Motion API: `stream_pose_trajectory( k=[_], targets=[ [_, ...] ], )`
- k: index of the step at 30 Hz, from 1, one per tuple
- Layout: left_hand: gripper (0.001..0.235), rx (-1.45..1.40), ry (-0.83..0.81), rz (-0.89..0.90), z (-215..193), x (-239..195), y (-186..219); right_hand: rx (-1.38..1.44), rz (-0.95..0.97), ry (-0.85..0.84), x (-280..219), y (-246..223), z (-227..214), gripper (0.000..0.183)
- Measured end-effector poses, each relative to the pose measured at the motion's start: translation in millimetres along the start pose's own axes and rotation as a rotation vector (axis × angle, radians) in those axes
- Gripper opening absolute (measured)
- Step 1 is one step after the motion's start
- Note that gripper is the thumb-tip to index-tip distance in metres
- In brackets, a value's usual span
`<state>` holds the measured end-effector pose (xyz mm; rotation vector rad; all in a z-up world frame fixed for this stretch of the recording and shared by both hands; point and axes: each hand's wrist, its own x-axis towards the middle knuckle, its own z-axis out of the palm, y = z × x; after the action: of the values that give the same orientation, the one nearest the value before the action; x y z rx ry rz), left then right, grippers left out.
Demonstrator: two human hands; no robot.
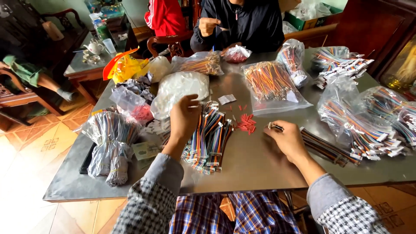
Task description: Sorting and bundling electrical wire harnesses using rubber bands
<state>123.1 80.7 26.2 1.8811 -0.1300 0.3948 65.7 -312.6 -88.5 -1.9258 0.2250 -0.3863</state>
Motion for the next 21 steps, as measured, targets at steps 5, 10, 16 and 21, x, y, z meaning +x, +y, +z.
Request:
stream_pose_trajectory(
  k=[5, 10, 16, 21],
  targets=[
    [0.06, 0.253, -0.028, 0.145, -20, -43, 12, 0.028, 0.03, -0.028, -8, -15, 2, 0.024],
    [0.107, 0.637, -0.233, 0.331, -45, -117, 39, 0.039, 0.05, -0.019, -8, -28, -2, 0.027],
    [0.167, 0.942, -0.452, 0.279, -30, -158, -9, 0.289, 0.239, -0.086, -1, -63, -1, 0.02],
    [0.141, 0.848, -0.322, 0.312, 3, -159, -18, 0.473, 0.332, 0.01, 16, -72, 9, 0.036]
  ],
)
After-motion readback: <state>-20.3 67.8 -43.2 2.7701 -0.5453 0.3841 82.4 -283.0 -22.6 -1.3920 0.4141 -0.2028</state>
